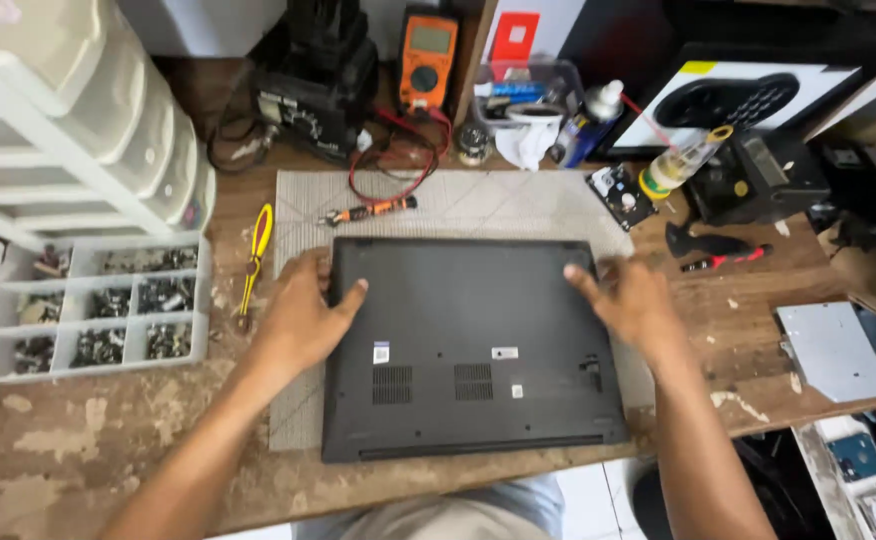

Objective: Disassembling a laptop by removing screws from the back panel and prying the case open with a tool.

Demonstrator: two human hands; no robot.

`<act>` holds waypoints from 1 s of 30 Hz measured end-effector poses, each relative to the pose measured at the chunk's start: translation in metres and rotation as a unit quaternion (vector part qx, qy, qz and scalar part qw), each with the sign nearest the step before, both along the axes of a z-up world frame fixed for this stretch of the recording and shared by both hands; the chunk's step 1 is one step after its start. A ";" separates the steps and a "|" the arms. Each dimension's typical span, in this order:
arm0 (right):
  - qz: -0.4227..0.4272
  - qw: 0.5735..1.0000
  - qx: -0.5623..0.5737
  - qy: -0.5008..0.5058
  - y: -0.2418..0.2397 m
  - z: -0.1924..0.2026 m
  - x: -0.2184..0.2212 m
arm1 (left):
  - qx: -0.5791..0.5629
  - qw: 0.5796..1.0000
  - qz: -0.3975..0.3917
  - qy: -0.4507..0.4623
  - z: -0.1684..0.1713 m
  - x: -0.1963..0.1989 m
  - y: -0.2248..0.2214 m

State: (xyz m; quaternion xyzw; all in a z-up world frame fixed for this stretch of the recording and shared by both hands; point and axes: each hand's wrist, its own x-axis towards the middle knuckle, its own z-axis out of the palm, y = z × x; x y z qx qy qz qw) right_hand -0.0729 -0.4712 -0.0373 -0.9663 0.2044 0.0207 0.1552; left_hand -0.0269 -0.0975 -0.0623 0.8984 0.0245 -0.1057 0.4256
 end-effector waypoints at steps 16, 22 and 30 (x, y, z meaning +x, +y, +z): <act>-0.032 0.992 0.097 -0.072 0.010 -0.022 0.008 | 0.036 0.994 0.065 -0.076 -0.037 0.019 -0.006; -0.016 0.993 0.084 -0.080 0.015 -0.024 0.029 | 0.023 0.993 0.097 -0.069 -0.050 0.024 -0.009; 0.012 0.984 0.119 -0.132 -0.005 -0.050 0.064 | 0.029 0.987 0.106 -0.114 -0.035 0.026 0.001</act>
